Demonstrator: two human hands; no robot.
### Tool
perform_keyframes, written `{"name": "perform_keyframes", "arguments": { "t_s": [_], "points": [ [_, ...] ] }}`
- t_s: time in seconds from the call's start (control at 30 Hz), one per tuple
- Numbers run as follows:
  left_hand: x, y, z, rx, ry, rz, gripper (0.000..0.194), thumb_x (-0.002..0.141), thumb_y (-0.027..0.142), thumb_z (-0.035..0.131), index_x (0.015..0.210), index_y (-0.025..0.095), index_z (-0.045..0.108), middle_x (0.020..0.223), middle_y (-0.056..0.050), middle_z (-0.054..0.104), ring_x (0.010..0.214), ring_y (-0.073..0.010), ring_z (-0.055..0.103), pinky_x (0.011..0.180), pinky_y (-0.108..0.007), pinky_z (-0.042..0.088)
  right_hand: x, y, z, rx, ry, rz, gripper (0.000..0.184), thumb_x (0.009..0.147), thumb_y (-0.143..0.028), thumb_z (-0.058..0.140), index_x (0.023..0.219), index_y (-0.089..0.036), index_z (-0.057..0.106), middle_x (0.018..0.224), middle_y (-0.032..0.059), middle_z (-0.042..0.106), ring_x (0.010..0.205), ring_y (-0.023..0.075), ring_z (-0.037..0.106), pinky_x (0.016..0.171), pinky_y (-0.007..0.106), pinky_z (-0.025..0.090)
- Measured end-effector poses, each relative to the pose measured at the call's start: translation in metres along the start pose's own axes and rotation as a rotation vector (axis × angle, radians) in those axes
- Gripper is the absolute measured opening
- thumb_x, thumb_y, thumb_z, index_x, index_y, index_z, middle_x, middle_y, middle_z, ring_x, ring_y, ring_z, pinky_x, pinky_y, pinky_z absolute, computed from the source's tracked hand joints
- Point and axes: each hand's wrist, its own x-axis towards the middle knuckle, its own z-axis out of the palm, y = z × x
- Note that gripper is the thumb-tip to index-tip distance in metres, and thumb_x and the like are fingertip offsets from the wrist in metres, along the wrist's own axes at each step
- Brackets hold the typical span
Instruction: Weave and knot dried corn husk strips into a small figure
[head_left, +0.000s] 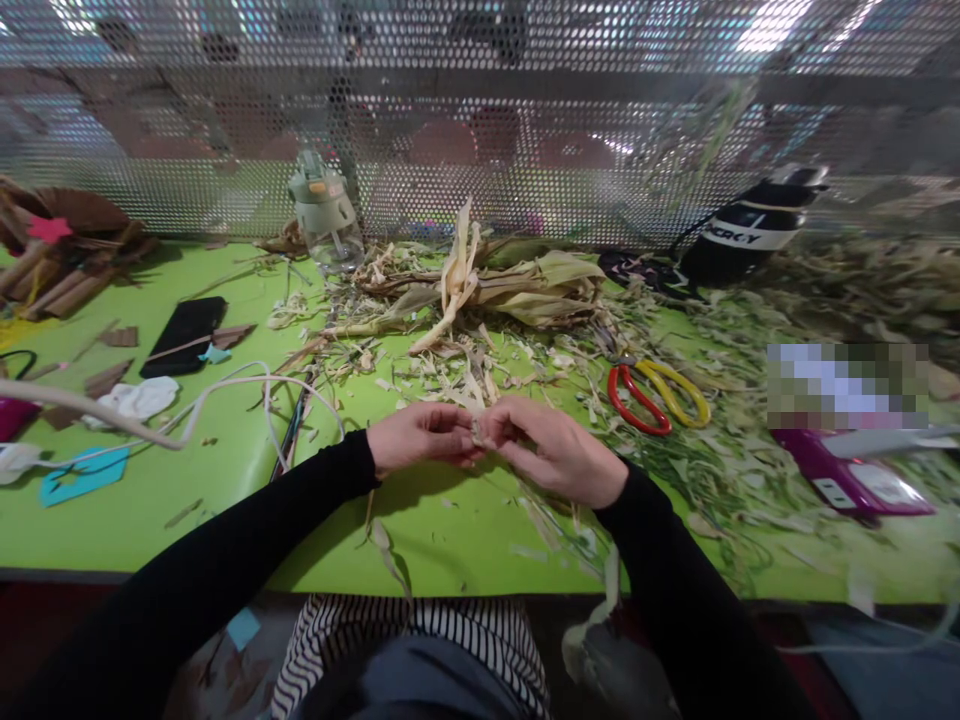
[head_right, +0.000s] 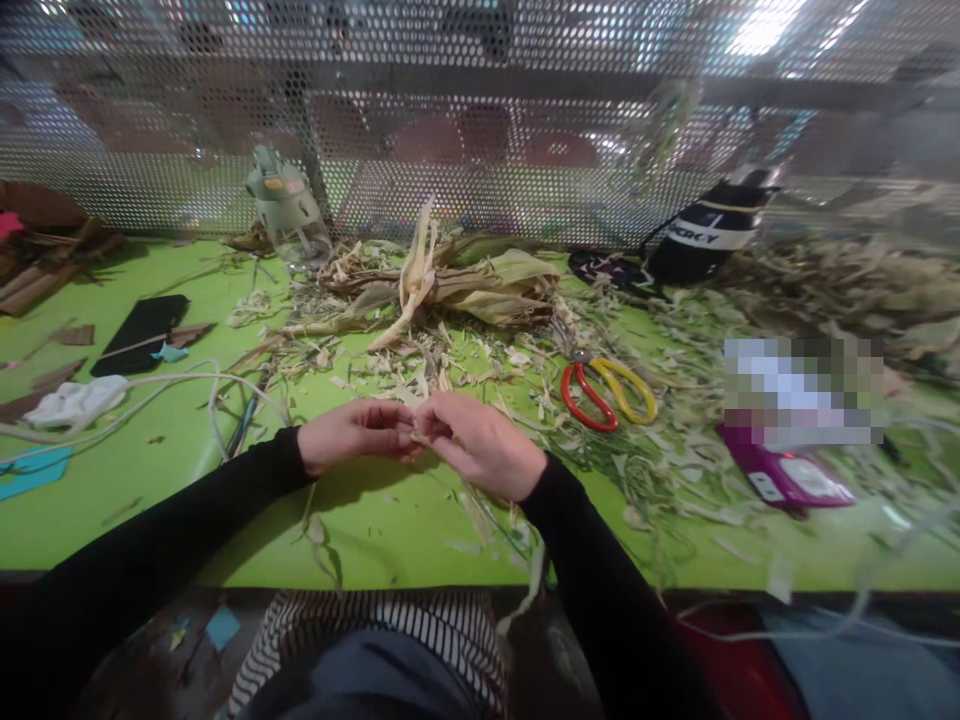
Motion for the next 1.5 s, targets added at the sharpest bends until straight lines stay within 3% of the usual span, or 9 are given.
{"name": "perform_keyframes", "arguments": {
  "t_s": [0.33, 0.5, 0.8, 0.97, 1.13, 1.27, 1.43, 1.5],
  "points": [
    [-0.0004, -0.0007, 0.0027, -0.016, 0.013, -0.012, 0.033, 0.067, 0.035, 0.076, 0.086, 0.011, 0.064, 0.081, -0.005, 0.066, 0.071, -0.0099, 0.061, 0.079, -0.030, 0.050, 0.0011, 0.0004, -0.0022, 0.102, -0.059, 0.089, 0.005, 0.084, -0.014, 0.050, 0.081, -0.018, 0.050, 0.072, -0.0003, 0.056, 0.063, 0.0106, 0.050, 0.060, 0.022, 0.039],
    [0.0018, -0.0030, 0.0019, -0.012, 0.019, 0.001, 0.029, 0.068, 0.030, 0.075, 0.086, 0.012, 0.063, 0.080, -0.004, 0.065, 0.070, -0.0095, 0.061, 0.077, -0.030, 0.050, 0.0001, 0.0027, -0.0072, 0.127, -0.079, 0.131, 0.005, 0.087, -0.019, 0.049, 0.082, -0.017, 0.051, 0.073, 0.0006, 0.057, 0.063, 0.0108, 0.051, 0.059, 0.023, 0.041],
    [0.0022, -0.0015, 0.0002, 0.009, 0.004, 0.034, 0.028, 0.068, 0.027, 0.076, 0.087, 0.011, 0.063, 0.082, -0.004, 0.065, 0.070, -0.0094, 0.060, 0.073, -0.027, 0.050, 0.0017, 0.0019, -0.0009, 0.132, -0.056, 0.093, 0.005, 0.084, -0.015, 0.054, 0.080, -0.018, 0.053, 0.072, -0.0006, 0.058, 0.063, 0.0103, 0.053, 0.059, 0.022, 0.042],
    [0.0013, -0.0004, -0.0005, -0.029, 0.030, 0.067, 0.031, 0.069, 0.031, 0.075, 0.088, 0.011, 0.061, 0.075, -0.003, 0.065, 0.065, -0.0089, 0.059, 0.070, -0.027, 0.049, 0.0035, 0.0020, -0.0040, 0.147, 0.059, 0.055, 0.008, 0.088, -0.021, 0.051, 0.096, -0.017, 0.054, 0.095, 0.0067, 0.061, 0.074, 0.0130, 0.057, 0.066, 0.027, 0.047],
    [0.0021, -0.0025, 0.0002, 0.003, 0.070, 0.058, 0.028, 0.069, 0.028, 0.074, 0.090, 0.013, 0.061, 0.081, -0.004, 0.066, 0.072, -0.0102, 0.061, 0.073, -0.028, 0.048, 0.0042, 0.0042, -0.0021, 0.070, 0.063, 0.020, 0.007, 0.087, -0.017, 0.052, 0.090, -0.018, 0.059, 0.082, 0.0039, 0.064, 0.075, 0.0150, 0.059, 0.068, 0.029, 0.048],
    [0.0025, -0.0025, 0.0016, 0.005, 0.074, 0.092, 0.028, 0.069, 0.029, 0.074, 0.088, 0.013, 0.061, 0.078, -0.002, 0.065, 0.068, -0.0090, 0.059, 0.071, -0.027, 0.047, 0.0048, 0.0047, -0.0019, 0.014, 0.162, 0.039, 0.013, 0.086, -0.026, 0.057, 0.097, -0.019, 0.060, 0.105, 0.0087, 0.061, 0.074, 0.0148, 0.056, 0.066, 0.031, 0.048],
    [0.0017, -0.0009, 0.0049, 0.007, 0.103, 0.095, 0.028, 0.068, 0.030, 0.075, 0.083, 0.012, 0.060, 0.078, -0.002, 0.064, 0.069, -0.0089, 0.059, 0.071, -0.027, 0.047, 0.0056, 0.0004, -0.0026, 0.012, 0.184, 0.058, 0.015, 0.087, -0.032, 0.056, 0.088, -0.019, 0.063, 0.091, 0.0065, 0.062, 0.071, 0.0150, 0.054, 0.064, 0.029, 0.047],
    [0.0015, 0.0004, 0.0069, -0.006, 0.153, 0.129, 0.027, 0.068, 0.030, 0.074, 0.082, 0.012, 0.059, 0.078, -0.002, 0.064, 0.068, -0.0083, 0.058, 0.072, -0.026, 0.047, 0.0050, -0.0023, -0.0010, 0.012, 0.292, 0.133, 0.018, 0.085, -0.036, 0.057, 0.088, -0.018, 0.061, 0.090, 0.0068, 0.061, 0.063, 0.0130, 0.050, 0.056, 0.027, 0.044]
  ]
}}
